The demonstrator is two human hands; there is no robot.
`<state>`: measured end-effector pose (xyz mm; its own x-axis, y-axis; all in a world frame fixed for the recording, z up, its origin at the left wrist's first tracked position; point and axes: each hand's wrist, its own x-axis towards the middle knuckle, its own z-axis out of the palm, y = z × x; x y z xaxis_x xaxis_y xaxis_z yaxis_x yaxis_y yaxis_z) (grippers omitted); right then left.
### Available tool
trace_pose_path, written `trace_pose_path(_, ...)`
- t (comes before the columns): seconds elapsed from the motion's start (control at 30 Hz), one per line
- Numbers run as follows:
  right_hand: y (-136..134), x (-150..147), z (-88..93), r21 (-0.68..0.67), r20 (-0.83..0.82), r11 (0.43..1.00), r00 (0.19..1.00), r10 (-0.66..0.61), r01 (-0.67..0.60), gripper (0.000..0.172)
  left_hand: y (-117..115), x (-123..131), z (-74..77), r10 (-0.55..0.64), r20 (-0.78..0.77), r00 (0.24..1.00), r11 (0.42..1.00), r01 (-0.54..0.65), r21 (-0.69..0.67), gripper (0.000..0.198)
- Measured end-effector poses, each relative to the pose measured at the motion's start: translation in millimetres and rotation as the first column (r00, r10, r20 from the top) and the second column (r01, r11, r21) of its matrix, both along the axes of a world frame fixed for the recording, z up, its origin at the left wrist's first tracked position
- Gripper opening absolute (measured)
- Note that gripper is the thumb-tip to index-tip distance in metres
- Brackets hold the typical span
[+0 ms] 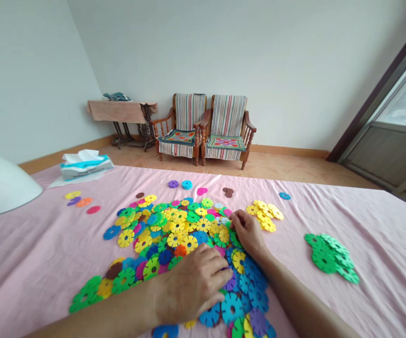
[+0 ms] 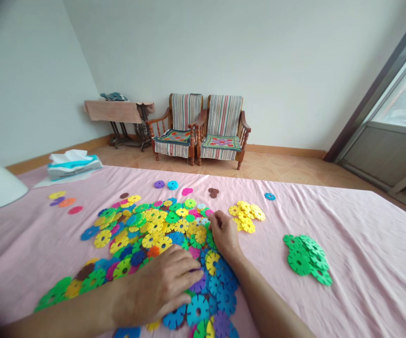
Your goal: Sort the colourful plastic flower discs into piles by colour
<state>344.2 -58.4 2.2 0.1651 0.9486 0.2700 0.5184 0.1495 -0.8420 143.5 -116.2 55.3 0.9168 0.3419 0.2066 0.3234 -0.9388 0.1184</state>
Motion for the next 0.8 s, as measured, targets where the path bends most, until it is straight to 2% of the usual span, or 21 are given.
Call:
trace_pose_path(0.1,0.7,0.2,0.0,0.002,-0.004,1.000,1.000,0.002,-0.002,0.034,3.2,5.6,-6.2,0.010,-0.008,1.000,1.000,-0.010,0.009,0.020)
trace_pose_path(0.17,1.0,0.5,-0.1,0.000,-0.005,1.000,1.000,0.003,-0.003,0.033,5.7,6.3,-6.2,0.027,0.025,0.999,1.000,-0.027,-0.008,0.016)
trace_pose_path(0.23,1.0,0.8,-0.6,-0.001,-0.007,1.000,1.000,0.002,-0.002,0.033,9.8,4.3,-2.6,0.071,0.115,0.991,0.995,-0.063,-0.079,0.020)
trace_pose_path(0.33,0.9,1.1,-2.0,-0.009,-0.018,1.000,1.000,0.004,-0.004,0.034,25.0,-4.9,6.0,0.251,0.285,0.925,0.947,-0.174,-0.269,0.021)
trace_pose_path(0.37,0.8,1.1,-2.6,-0.013,-0.024,1.000,1.000,0.007,-0.007,0.035,33.5,-9.7,8.7,0.336,0.322,0.885,0.914,-0.223,-0.340,0.020)
trace_pose_path(0.43,0.9,1.0,-3.7,-0.021,-0.035,1.000,0.999,0.015,-0.015,0.035,55.9,-22.1,12.6,0.529,0.370,0.763,0.808,-0.321,-0.494,0.015)
trace_pose_path(0.47,1.0,1.0,-4.2,-0.022,-0.037,1.000,0.999,0.015,-0.016,0.036,69.4,-29.5,13.7,0.632,0.375,0.678,0.729,-0.357,-0.585,0.013)
trace_pose_path(0.5,1.0,0.9,-4.5,-0.024,-0.033,1.000,0.999,0.016,-0.017,0.037,83.9,-37.5,14.2,0.741,0.378,0.555,0.628,-0.373,-0.683,0.013)
trace_pose_path(0.6,0.7,0.7,-4.3,-0.021,-0.010,1.000,1.000,0.016,-0.016,0.039,128.9,-63.8,13.6,0.847,0.371,0.381,0.520,-0.447,-0.728,0.022)
trace_pose_path(0.7,0.1,0.3,-3.2,-0.018,0.012,1.000,1.000,0.013,-0.012,0.041,168.3,-87.5,10.8,0.922,0.323,0.214,0.387,-0.528,-0.756,0.026)
trace_pose_path(0.8,-0.1,-0.2,-2.9,-0.022,0.025,1.000,0.999,0.019,-0.019,0.041,198.9,-100.9,5.1,0.965,0.243,0.101,0.256,-0.568,-0.782,0.024)
